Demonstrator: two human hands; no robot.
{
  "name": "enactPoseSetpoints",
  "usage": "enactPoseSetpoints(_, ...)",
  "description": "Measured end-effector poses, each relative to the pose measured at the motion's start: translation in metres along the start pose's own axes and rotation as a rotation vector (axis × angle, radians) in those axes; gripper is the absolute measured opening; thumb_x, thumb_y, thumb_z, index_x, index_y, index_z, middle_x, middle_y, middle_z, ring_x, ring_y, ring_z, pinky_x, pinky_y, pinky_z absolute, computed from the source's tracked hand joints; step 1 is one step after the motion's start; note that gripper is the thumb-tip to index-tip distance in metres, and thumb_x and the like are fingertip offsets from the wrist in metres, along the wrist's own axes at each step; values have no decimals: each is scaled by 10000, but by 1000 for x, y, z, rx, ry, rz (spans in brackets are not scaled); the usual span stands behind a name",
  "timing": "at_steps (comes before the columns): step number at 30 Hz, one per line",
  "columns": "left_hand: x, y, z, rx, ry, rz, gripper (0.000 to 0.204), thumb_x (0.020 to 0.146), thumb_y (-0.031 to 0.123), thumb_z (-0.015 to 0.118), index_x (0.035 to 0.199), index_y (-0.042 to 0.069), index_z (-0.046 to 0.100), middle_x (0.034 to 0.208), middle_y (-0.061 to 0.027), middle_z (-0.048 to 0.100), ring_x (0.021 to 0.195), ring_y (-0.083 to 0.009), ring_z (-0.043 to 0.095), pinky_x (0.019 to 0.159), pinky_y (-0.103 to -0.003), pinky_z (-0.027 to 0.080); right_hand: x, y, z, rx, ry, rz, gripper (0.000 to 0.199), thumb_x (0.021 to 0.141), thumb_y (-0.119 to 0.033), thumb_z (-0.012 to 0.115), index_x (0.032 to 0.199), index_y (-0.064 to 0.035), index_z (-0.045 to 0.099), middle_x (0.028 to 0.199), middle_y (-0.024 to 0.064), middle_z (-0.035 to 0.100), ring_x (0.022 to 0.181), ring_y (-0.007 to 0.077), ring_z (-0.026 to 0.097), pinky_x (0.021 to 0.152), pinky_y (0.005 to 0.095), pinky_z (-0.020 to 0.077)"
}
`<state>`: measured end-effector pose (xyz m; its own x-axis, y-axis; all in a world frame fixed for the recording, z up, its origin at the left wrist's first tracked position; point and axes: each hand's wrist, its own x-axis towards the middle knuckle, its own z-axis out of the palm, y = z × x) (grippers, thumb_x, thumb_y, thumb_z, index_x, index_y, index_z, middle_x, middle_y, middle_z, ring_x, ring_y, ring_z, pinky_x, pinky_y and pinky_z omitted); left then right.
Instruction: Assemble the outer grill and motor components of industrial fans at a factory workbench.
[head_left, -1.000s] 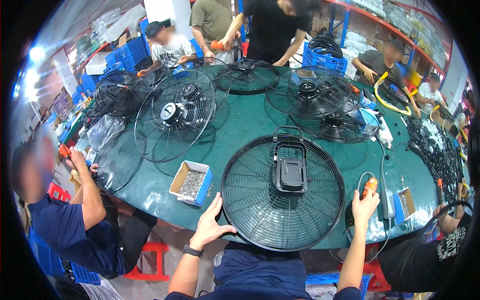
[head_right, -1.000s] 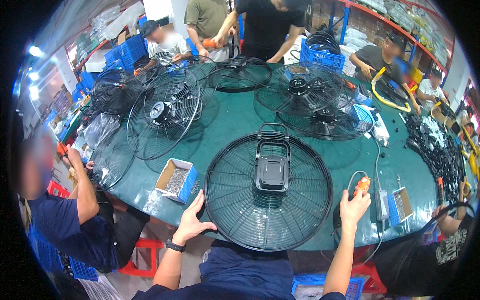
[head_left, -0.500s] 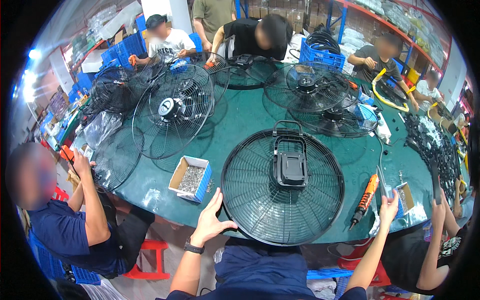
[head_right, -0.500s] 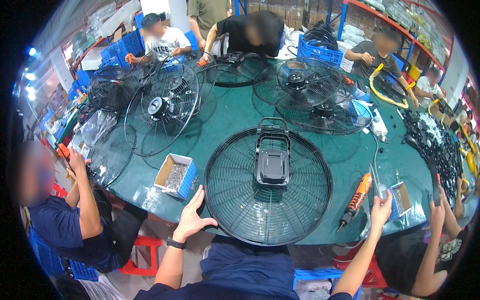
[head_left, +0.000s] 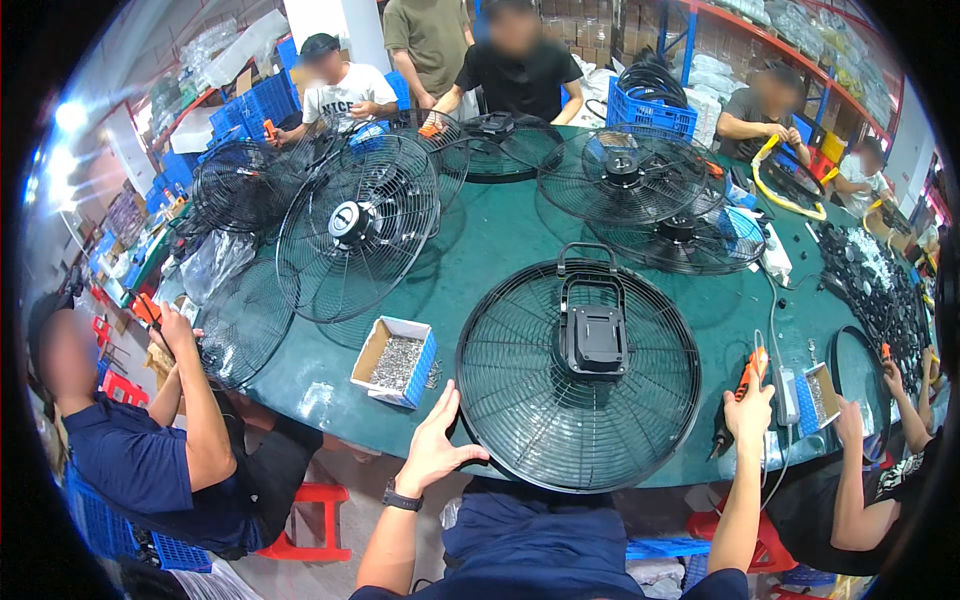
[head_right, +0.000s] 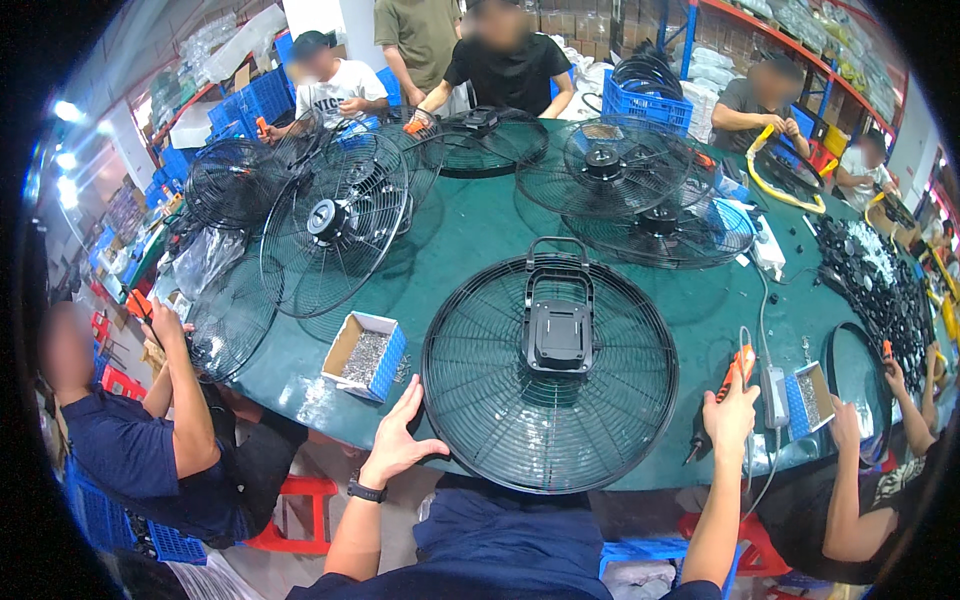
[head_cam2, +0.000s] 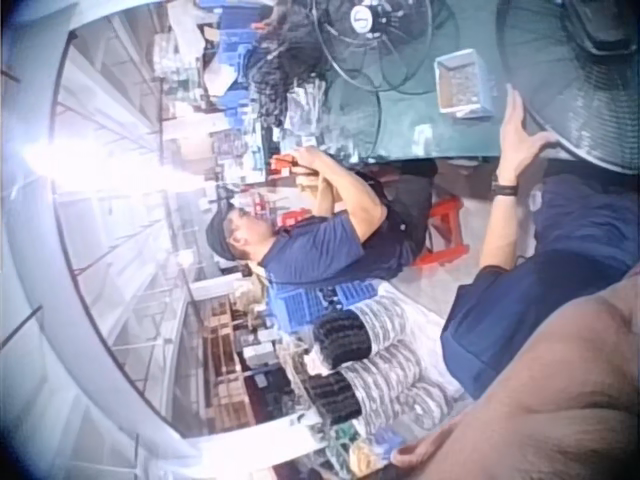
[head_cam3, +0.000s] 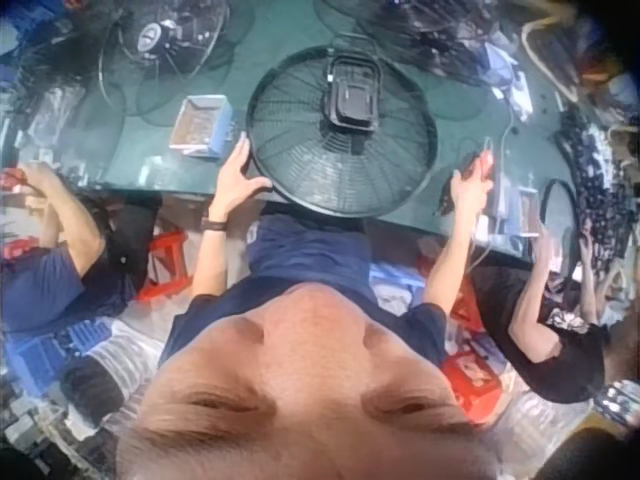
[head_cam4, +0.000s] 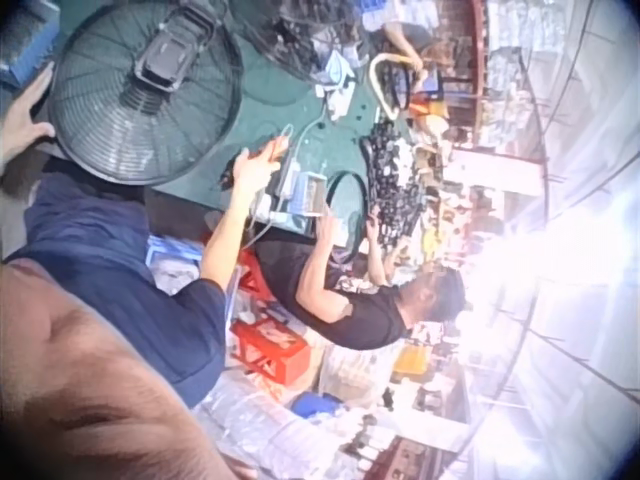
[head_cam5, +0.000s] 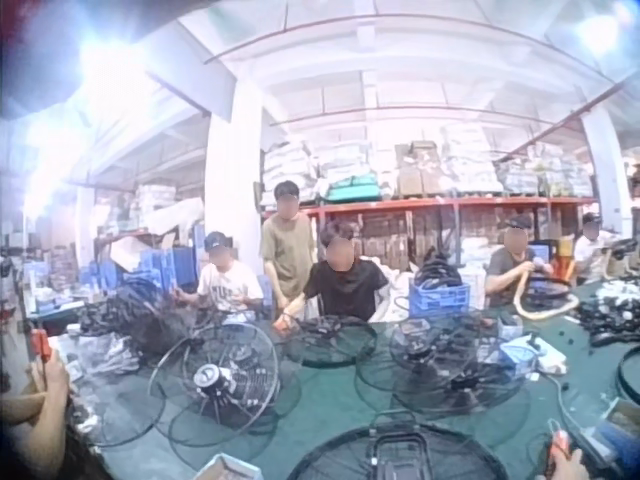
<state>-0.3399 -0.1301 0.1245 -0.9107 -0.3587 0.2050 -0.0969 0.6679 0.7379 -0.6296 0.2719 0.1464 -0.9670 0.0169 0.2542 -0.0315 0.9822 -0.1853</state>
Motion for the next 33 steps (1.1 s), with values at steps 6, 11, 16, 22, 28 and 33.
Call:
enactPoseSetpoints(6,0,-1,-1,21,-6,-2,1124,536,384,876,1376,-103,311,1498,-213,251,1366,-296,319,1087,-344,317,10,37,7,1129,-56,302,723,787,-66,628,1414,-69,268,948,175,610,749,258,646,676,370,539)
enactPoseSetpoints(11,-1,0,0,45,-30,-11,1117,554,392,867,1379,-105,302,1502,-215,240,1366,-300,319,1089,-347,314,-22,50,-5,1639,263,-29,489,845,57,587,1212,-107,310,1124,193,566,944,300,638,708,351,560)
enactPoseSetpoints(16,3,5,-1,63,-67,-9,1129,568,405,860,1381,-121,279,1508,-228,212,1388,-303,271,1110,-348,275,-37,43,-29,1630,315,-132,455,872,51,558,1247,-100,349,1256,222,516,1004,268,619,772,317,541)
enactPoseSetpoints(22,2,14,-7,74,-98,-31,1059,614,369,846,1381,-106,293,1503,-233,220,1392,-308,258,1112,-348,269,-42,37,-36,1631,312,9,531,855,28,588,1328,-13,352,1166,151,555,944,190,595,832,350,506)
enactPoseSetpoints(28,17,10,-46,-51,174,9,484,755,47,716,1215,1,572,1136,-145,632,897,-187,647,777,-314,523,-45,37,-47,1556,413,-284,541,806,44,576,1296,8,349,877,71,496,811,187,543,840,369,462)
enactPoseSetpoints(33,57,-14,-91,242,292,-147,294,786,21,639,1077,-19,625,906,-135,682,785,-217,656,727,-316,520,-49,35,-41,1721,241,-165,448,747,15,577,1165,-6,419,801,81,511,702,175,537,689,310,465)
